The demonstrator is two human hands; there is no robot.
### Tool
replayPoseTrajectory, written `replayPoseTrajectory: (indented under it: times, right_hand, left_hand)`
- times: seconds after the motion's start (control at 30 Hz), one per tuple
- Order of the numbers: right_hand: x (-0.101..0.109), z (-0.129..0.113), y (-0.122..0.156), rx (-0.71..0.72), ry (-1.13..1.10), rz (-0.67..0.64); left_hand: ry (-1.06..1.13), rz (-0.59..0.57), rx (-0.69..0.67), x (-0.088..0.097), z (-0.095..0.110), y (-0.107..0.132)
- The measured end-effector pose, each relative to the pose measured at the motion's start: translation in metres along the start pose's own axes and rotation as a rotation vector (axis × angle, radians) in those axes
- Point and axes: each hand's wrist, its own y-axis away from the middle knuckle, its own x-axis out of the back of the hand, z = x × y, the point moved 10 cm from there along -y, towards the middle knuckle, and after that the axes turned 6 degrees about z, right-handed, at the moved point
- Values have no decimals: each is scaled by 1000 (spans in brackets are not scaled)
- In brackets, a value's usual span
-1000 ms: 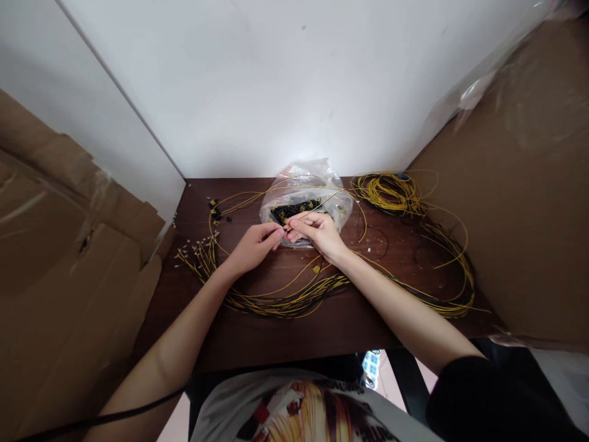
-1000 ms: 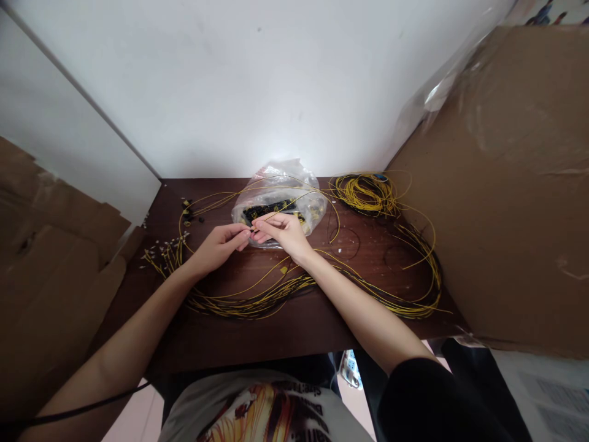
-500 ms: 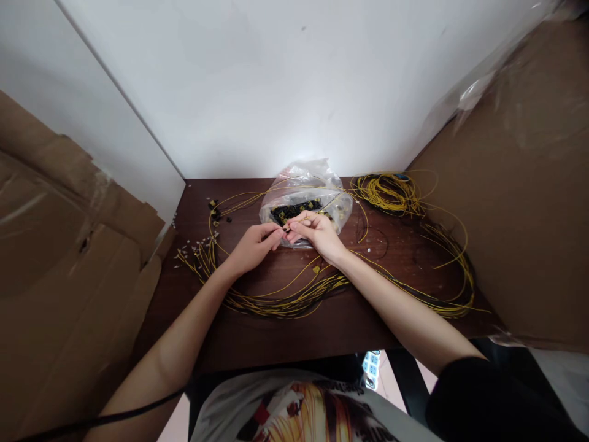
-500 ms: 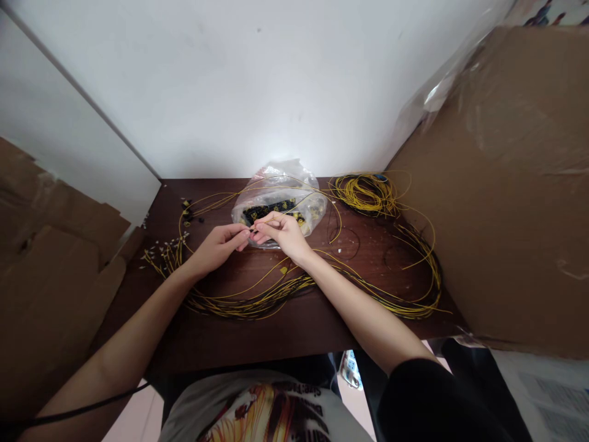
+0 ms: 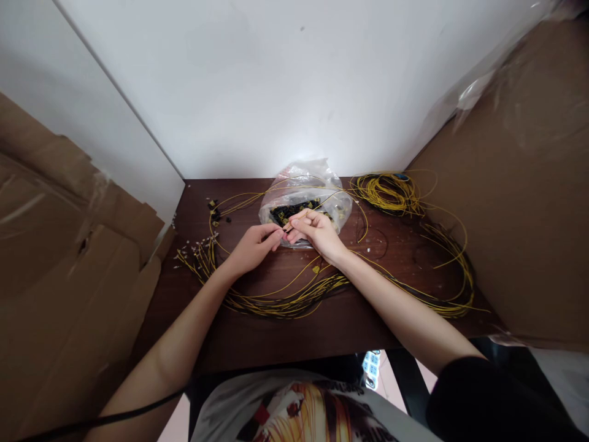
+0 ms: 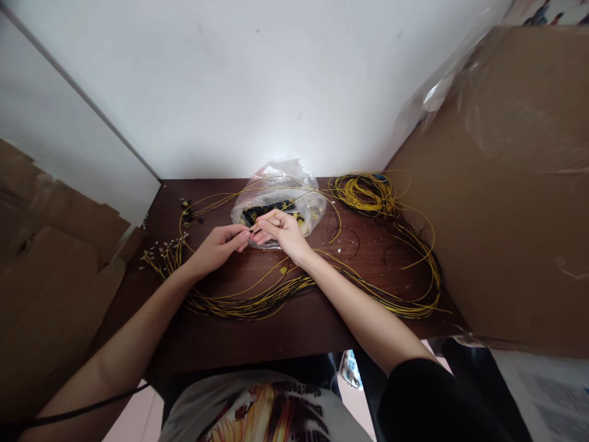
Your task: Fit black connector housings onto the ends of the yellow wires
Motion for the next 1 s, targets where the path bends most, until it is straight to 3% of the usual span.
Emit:
replayPoseTrajectory:
  times: [1.0]
  right_hand:
    - [1, -1, -1, 14, -3, -5]
  left_hand:
    - [-4, -14, -4, -1, -2, 0]
